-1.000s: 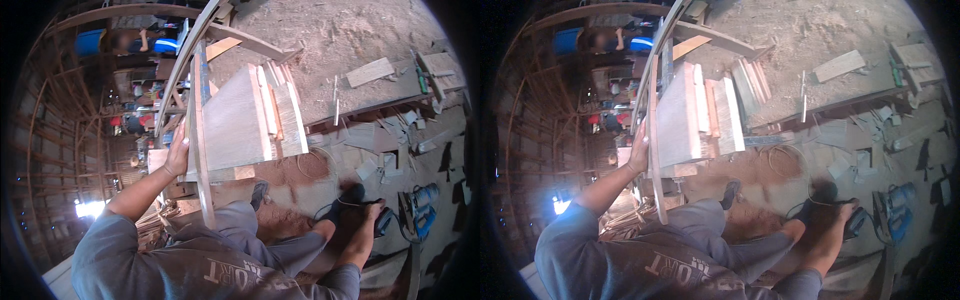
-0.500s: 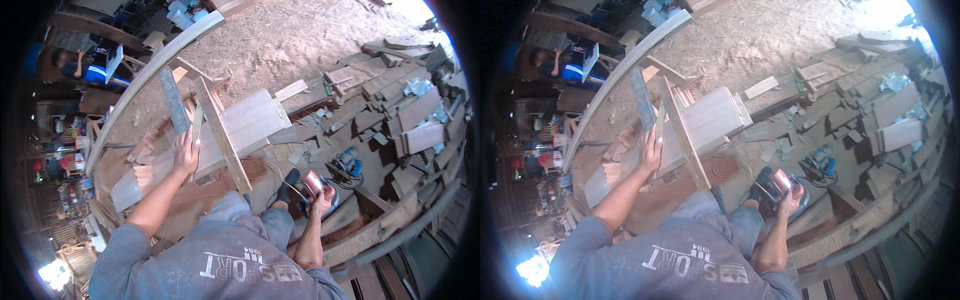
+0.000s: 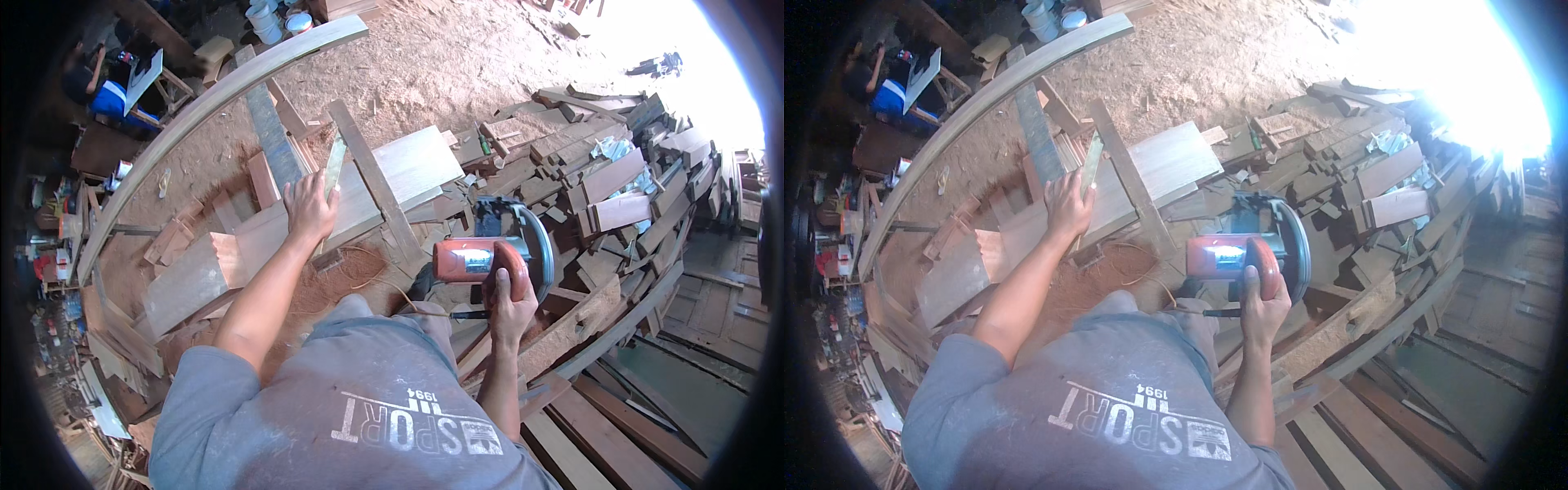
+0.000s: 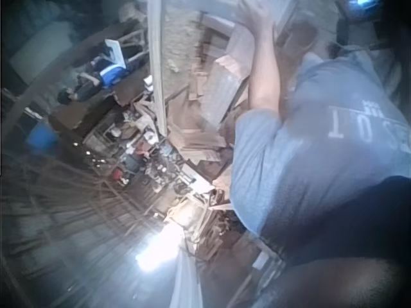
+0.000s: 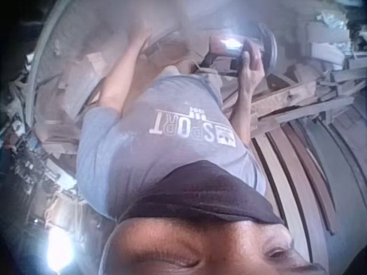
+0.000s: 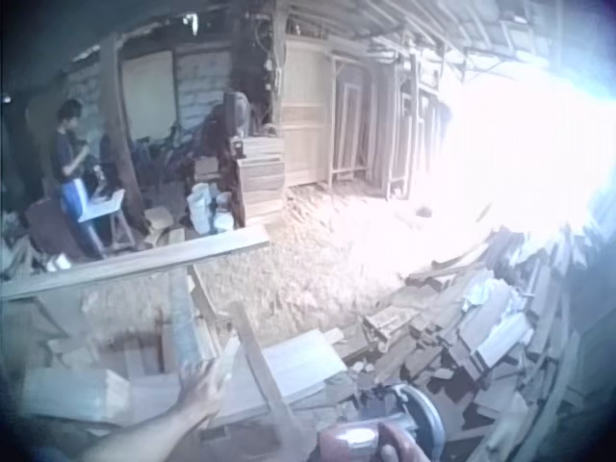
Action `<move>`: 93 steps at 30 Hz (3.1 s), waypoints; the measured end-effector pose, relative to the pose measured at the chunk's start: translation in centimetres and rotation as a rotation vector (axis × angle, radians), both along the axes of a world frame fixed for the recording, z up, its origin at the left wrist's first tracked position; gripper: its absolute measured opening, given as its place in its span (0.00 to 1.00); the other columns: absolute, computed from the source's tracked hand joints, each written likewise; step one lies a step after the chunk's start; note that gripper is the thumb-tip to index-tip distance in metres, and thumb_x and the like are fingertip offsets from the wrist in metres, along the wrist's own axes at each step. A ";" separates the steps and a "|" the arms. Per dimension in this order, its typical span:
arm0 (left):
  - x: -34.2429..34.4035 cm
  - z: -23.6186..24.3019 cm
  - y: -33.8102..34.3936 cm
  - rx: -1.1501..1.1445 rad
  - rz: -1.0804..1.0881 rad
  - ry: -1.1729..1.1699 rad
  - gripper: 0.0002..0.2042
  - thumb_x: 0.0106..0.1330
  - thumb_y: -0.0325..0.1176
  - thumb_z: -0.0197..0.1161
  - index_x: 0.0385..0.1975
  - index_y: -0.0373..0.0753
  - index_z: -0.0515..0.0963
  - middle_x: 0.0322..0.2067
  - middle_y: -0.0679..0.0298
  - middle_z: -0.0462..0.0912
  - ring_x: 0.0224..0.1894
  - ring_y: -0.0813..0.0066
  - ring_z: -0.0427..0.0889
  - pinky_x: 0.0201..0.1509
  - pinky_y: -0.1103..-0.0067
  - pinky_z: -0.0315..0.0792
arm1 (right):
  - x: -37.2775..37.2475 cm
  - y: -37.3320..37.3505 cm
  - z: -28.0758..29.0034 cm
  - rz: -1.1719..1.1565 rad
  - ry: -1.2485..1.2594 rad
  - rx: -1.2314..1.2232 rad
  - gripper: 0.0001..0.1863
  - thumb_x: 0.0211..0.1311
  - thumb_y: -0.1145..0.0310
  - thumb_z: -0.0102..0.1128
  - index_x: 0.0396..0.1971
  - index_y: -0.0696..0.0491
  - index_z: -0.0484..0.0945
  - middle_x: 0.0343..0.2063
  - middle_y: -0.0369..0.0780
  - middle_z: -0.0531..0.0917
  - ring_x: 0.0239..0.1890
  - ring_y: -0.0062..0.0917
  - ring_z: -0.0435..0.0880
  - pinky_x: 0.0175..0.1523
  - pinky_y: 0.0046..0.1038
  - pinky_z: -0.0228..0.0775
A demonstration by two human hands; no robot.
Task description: The person selects wooden planks, measures and marks them with a square and pencil, then uses a handheld circular saw to cut the planks. The person stacks the cut pieces and continues the process with additional planks.
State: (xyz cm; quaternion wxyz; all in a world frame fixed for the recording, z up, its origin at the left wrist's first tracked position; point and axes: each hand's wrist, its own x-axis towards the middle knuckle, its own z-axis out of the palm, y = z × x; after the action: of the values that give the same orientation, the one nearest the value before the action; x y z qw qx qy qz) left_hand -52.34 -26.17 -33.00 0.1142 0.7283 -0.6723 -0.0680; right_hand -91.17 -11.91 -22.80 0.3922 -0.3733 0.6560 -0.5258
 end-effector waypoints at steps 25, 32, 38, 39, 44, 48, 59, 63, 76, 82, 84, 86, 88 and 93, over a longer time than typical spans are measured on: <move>0.1 1.8 0.9 -0.056 0.047 0.100 0.28 0.78 0.49 0.59 0.72 0.41 0.75 0.61 0.53 0.81 0.68 0.55 0.76 0.78 0.49 0.56 | 8.0 -6.7 3.7 0.387 0.196 0.261 0.22 0.76 0.61 0.70 0.58 0.63 0.84 0.41 0.37 0.90 0.37 0.16 0.86 0.38 0.21 0.78; 0.0 1.7 0.6 -0.047 0.049 0.108 0.27 0.77 0.49 0.59 0.71 0.41 0.76 0.60 0.53 0.82 0.67 0.55 0.76 0.78 0.51 0.56 | 8.1 -7.1 4.1 0.451 0.171 0.262 0.22 0.78 0.61 0.68 0.62 0.60 0.83 0.41 0.36 0.89 0.35 0.14 0.83 0.35 0.19 0.74; 0.1 1.3 0.6 -0.076 0.046 0.093 0.27 0.77 0.49 0.60 0.70 0.41 0.76 0.59 0.54 0.82 0.67 0.57 0.76 0.77 0.52 0.56 | 8.9 -7.4 4.8 0.425 0.133 0.302 0.20 0.78 0.64 0.68 0.61 0.61 0.83 0.36 0.34 0.88 0.29 0.11 0.81 0.30 0.18 0.70; 0.1 1.0 0.6 -0.102 0.044 0.086 0.27 0.76 0.48 0.60 0.70 0.41 0.76 0.57 0.55 0.83 0.66 0.57 0.77 0.77 0.52 0.56 | 8.8 -7.5 4.8 0.422 0.115 0.313 0.20 0.78 0.65 0.68 0.61 0.60 0.83 0.35 0.33 0.87 0.29 0.11 0.80 0.29 0.17 0.70; 0.1 1.1 0.5 -0.102 0.034 0.098 0.27 0.76 0.48 0.60 0.70 0.40 0.76 0.58 0.54 0.83 0.66 0.57 0.77 0.76 0.52 0.56 | 8.8 -7.9 4.9 0.412 0.116 0.348 0.19 0.77 0.65 0.69 0.60 0.60 0.83 0.33 0.32 0.87 0.28 0.10 0.79 0.29 0.17 0.68; 0.2 1.1 0.3 -0.052 0.030 0.102 0.28 0.77 0.49 0.59 0.71 0.39 0.76 0.62 0.54 0.81 0.68 0.57 0.75 0.77 0.51 0.56 | 8.9 -8.5 4.7 0.438 0.092 0.332 0.20 0.76 0.65 0.70 0.60 0.61 0.84 0.33 0.32 0.87 0.28 0.10 0.80 0.30 0.17 0.69; 0.4 0.8 0.1 -0.091 0.020 0.108 0.28 0.75 0.49 0.60 0.68 0.36 0.77 0.59 0.53 0.82 0.66 0.57 0.77 0.76 0.51 0.55 | 9.7 -10.2 4.8 0.461 0.146 0.321 0.22 0.75 0.61 0.73 0.58 0.61 0.85 0.34 0.36 0.89 0.33 0.15 0.84 0.35 0.22 0.75; 0.4 1.1 0.0 -0.044 0.010 0.129 0.29 0.76 0.49 0.60 0.69 0.35 0.77 0.61 0.52 0.81 0.68 0.56 0.75 0.77 0.52 0.56 | 10.1 -10.6 4.8 0.454 0.168 0.306 0.22 0.75 0.60 0.72 0.58 0.61 0.85 0.33 0.36 0.89 0.31 0.15 0.84 0.34 0.22 0.74; 0.5 1.5 0.1 -0.001 0.012 0.146 0.29 0.77 0.50 0.60 0.69 0.36 0.76 0.63 0.52 0.80 0.70 0.57 0.74 0.77 0.54 0.56 | 11.2 -12.0 5.2 0.450 0.155 0.312 0.21 0.76 0.61 0.71 0.56 0.62 0.86 0.33 0.38 0.89 0.31 0.16 0.85 0.35 0.22 0.76; 0.5 1.5 0.0 -0.002 0.015 0.152 0.29 0.77 0.50 0.60 0.69 0.36 0.76 0.64 0.52 0.80 0.71 0.57 0.73 0.77 0.54 0.55 | 11.3 -12.6 4.8 0.451 0.167 0.307 0.22 0.75 0.58 0.72 0.56 0.62 0.87 0.36 0.39 0.90 0.36 0.16 0.86 0.40 0.23 0.77; 0.5 1.4 0.0 0.002 0.012 0.147 0.29 0.77 0.50 0.59 0.70 0.36 0.76 0.65 0.52 0.80 0.71 0.57 0.73 0.77 0.54 0.55 | 11.3 -12.7 4.5 0.452 0.176 0.287 0.22 0.74 0.57 0.72 0.56 0.61 0.87 0.37 0.39 0.91 0.37 0.17 0.86 0.42 0.24 0.78; 0.5 1.4 0.0 0.003 0.012 0.149 0.29 0.77 0.50 0.59 0.70 0.36 0.76 0.65 0.52 0.80 0.71 0.57 0.73 0.77 0.54 0.55 | 11.4 -12.9 4.4 0.457 0.184 0.276 0.22 0.74 0.57 0.72 0.56 0.61 0.87 0.38 0.39 0.91 0.39 0.18 0.87 0.44 0.25 0.79; 0.5 1.5 0.0 -0.001 0.011 0.157 0.29 0.77 0.50 0.59 0.70 0.36 0.76 0.65 0.51 0.80 0.71 0.57 0.74 0.77 0.54 0.55 | 11.6 -13.1 4.5 0.464 0.199 0.271 0.22 0.74 0.57 0.72 0.56 0.60 0.87 0.38 0.39 0.92 0.40 0.18 0.87 0.45 0.25 0.79; 0.6 1.4 0.0 0.008 0.013 0.140 0.29 0.77 0.50 0.59 0.70 0.36 0.76 0.64 0.50 0.80 0.70 0.56 0.74 0.77 0.54 0.55 | 11.9 -13.6 5.1 0.478 0.226 0.306 0.22 0.74 0.57 0.72 0.56 0.60 0.87 0.41 0.41 0.92 0.43 0.20 0.88 0.49 0.27 0.80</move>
State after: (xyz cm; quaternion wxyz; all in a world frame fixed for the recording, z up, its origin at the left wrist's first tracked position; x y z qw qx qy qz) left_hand -51.78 -26.20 -31.57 0.1586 0.7264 -0.6577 -0.1205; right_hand -79.24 -25.50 -17.68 0.4811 -0.5098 0.6605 -0.2690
